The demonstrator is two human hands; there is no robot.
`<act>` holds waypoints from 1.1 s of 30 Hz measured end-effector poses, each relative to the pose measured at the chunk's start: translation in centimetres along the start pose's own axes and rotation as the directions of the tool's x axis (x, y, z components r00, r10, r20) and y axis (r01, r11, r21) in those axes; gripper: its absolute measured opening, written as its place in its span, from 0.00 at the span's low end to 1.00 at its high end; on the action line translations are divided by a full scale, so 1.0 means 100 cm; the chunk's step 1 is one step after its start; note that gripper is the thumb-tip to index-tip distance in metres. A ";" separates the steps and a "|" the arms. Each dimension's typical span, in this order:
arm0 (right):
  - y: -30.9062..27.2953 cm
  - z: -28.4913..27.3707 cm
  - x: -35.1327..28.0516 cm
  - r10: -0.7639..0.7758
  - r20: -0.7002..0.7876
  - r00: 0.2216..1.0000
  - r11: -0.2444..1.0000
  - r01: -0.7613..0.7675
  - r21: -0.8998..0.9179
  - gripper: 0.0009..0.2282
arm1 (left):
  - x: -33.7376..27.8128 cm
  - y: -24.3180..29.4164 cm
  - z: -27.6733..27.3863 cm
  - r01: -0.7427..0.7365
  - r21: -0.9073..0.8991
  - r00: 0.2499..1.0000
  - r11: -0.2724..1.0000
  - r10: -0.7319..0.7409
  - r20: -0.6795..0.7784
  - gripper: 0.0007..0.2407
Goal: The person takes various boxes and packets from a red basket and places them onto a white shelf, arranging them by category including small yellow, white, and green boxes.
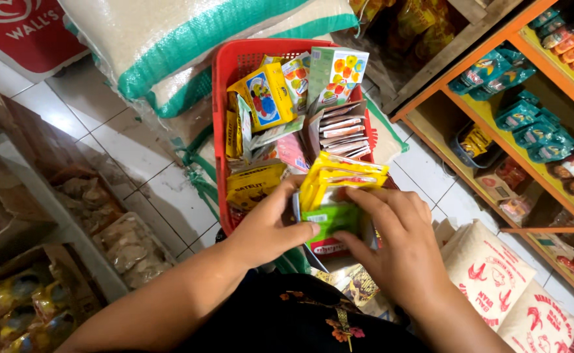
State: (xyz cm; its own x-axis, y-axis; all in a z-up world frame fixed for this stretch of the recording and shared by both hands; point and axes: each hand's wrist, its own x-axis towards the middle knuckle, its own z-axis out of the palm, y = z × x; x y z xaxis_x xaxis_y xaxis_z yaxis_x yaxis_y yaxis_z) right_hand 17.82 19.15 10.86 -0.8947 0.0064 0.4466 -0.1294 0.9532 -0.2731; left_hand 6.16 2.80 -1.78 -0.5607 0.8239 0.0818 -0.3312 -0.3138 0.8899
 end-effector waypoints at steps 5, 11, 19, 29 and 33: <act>0.027 0.000 -0.020 0.123 0.091 0.988 0.977 -0.137 0.165 0.13 | 0.001 0.004 0.004 0.166 0.059 0.985 0.984 -0.162 -0.062 0.32; 0.061 0.011 -0.055 0.553 0.027 0.833 0.530 -0.376 0.760 0.06 | 0.006 -0.002 0.006 0.127 -0.101 0.990 0.987 -0.133 -0.051 0.31; 0.081 0.022 -0.066 0.626 0.005 0.780 0.306 -0.251 0.918 0.07 | 0.020 -0.010 0.007 0.093 -0.261 0.990 0.961 -0.117 -0.075 0.30; 0.072 0.031 -0.042 0.708 0.105 0.699 0.108 -0.254 0.961 0.12 | 0.039 0.007 -0.042 0.182 -0.170 0.979 0.969 -0.194 -0.059 0.32; 0.066 0.044 -0.023 0.740 0.096 0.666 0.136 -0.289 0.948 0.15 | 0.034 0.030 -0.066 0.146 -0.041 0.989 0.989 -0.145 0.012 0.32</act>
State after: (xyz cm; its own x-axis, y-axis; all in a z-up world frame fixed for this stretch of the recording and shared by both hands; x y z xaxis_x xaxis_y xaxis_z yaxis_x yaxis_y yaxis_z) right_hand 17.11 24.08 4.28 -0.7325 0.6807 0.0133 -0.1647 -0.1582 -0.9736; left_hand -1.76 1.57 -1.76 -0.4978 0.8662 -0.0430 -0.4402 -0.2096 0.8731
